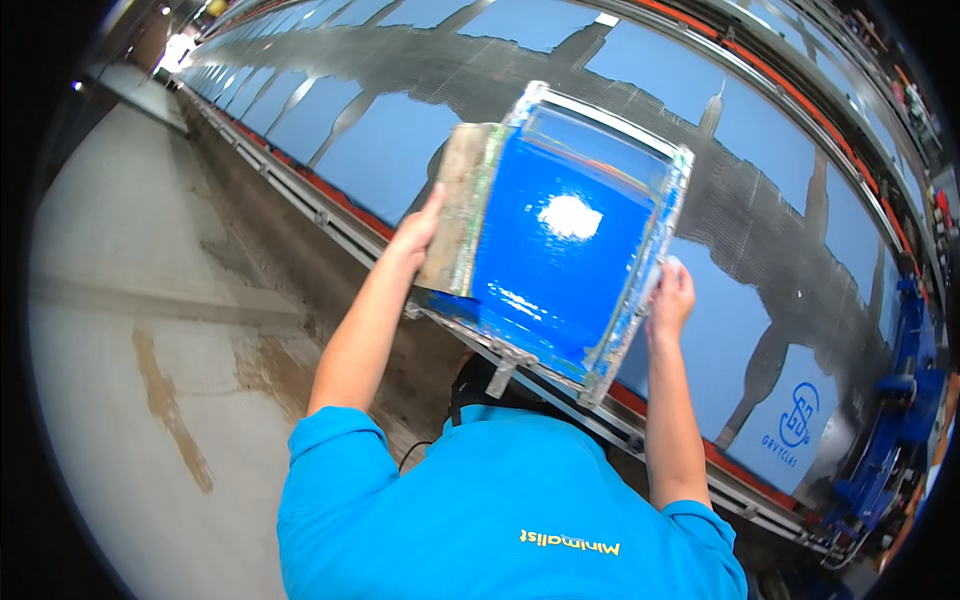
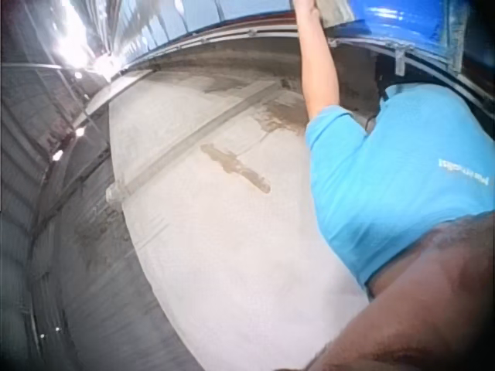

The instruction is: The person scoops blue ink from a container and spreads it across a screen printing frame using a squeegee. They then position the frame on a large industrial printing machine and pull the ink across the screen to transfer the design onto the fabric below.

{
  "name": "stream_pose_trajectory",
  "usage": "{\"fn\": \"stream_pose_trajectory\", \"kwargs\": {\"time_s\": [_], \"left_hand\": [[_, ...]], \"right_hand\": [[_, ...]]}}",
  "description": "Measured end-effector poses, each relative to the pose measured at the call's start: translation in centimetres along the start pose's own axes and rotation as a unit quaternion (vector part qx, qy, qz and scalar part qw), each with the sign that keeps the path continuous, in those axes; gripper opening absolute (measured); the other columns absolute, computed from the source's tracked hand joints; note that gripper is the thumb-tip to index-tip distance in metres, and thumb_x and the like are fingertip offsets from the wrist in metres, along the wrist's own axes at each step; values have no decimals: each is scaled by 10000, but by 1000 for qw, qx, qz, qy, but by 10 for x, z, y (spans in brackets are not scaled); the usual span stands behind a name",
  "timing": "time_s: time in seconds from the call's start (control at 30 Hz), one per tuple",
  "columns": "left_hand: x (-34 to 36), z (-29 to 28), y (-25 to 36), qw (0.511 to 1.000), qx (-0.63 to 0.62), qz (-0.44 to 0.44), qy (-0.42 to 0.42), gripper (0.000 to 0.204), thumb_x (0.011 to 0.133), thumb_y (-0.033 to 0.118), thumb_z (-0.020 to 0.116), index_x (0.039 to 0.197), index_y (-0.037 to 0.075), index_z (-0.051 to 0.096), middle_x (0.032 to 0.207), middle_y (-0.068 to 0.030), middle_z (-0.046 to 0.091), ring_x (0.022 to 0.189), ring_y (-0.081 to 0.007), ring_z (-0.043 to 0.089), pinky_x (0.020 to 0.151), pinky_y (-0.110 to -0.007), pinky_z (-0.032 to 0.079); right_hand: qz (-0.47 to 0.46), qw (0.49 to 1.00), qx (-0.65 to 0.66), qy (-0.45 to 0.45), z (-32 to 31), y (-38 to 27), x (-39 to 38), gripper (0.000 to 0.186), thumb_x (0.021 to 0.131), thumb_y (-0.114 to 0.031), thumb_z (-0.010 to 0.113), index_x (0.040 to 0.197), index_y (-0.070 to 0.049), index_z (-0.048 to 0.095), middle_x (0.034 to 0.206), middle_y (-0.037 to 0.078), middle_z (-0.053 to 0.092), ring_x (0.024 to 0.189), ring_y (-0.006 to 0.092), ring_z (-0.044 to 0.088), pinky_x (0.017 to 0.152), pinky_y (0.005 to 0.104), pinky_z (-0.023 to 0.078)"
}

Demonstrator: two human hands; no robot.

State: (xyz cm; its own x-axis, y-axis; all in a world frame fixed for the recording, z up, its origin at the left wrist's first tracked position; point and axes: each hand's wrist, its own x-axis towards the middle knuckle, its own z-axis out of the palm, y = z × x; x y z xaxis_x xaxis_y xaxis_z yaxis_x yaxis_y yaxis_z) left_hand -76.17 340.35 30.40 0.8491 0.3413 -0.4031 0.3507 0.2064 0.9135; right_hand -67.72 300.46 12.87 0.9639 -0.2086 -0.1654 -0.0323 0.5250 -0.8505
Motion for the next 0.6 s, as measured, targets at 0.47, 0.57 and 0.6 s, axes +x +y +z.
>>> {"fn": "stream_pose_trajectory", "kwargs": {"time_s": [0.47, 0.57, 0.6], "left_hand": [[-21, 111, -131, 991, 17, -122, -54, 876, 979, 748, 458, 1544, 79, 441, 1487, -155, 558, 1334, -303, 562, 1096, -509, 467], [-14, 103, -132, 986, 11, -160, -49, 861, 984, 737, 463, 1546, 85, 441, 1487, -155, 558, 1332, -300, 564, 1095, -507, 469], [-14, 101, -133, 985, 6, -162, -59, 856, 986, 736, 462, 1544, 86, 446, 1485, -154, 560, 1331, -299, 564, 1095, -506, 469]], "right_hand": [[0, 984, -159, 77, -213, -5, 6, 434, 1010, -230, 662, 1314, 71, 594, 983, 81, 719, 822, 95, 647, 710, 254, 511], [35, 981, -184, 43, -214, -5, 7, 432, 1008, -231, 661, 1323, 57, 594, 939, 63, 710, 771, 83, 630, 658, 247, 488], [24, 975, -206, 85, -210, -5, 7, 420, 1005, -239, 664, 1312, 42, 609, 879, 43, 688, 686, 67, 585, 591, 244, 450]]}}
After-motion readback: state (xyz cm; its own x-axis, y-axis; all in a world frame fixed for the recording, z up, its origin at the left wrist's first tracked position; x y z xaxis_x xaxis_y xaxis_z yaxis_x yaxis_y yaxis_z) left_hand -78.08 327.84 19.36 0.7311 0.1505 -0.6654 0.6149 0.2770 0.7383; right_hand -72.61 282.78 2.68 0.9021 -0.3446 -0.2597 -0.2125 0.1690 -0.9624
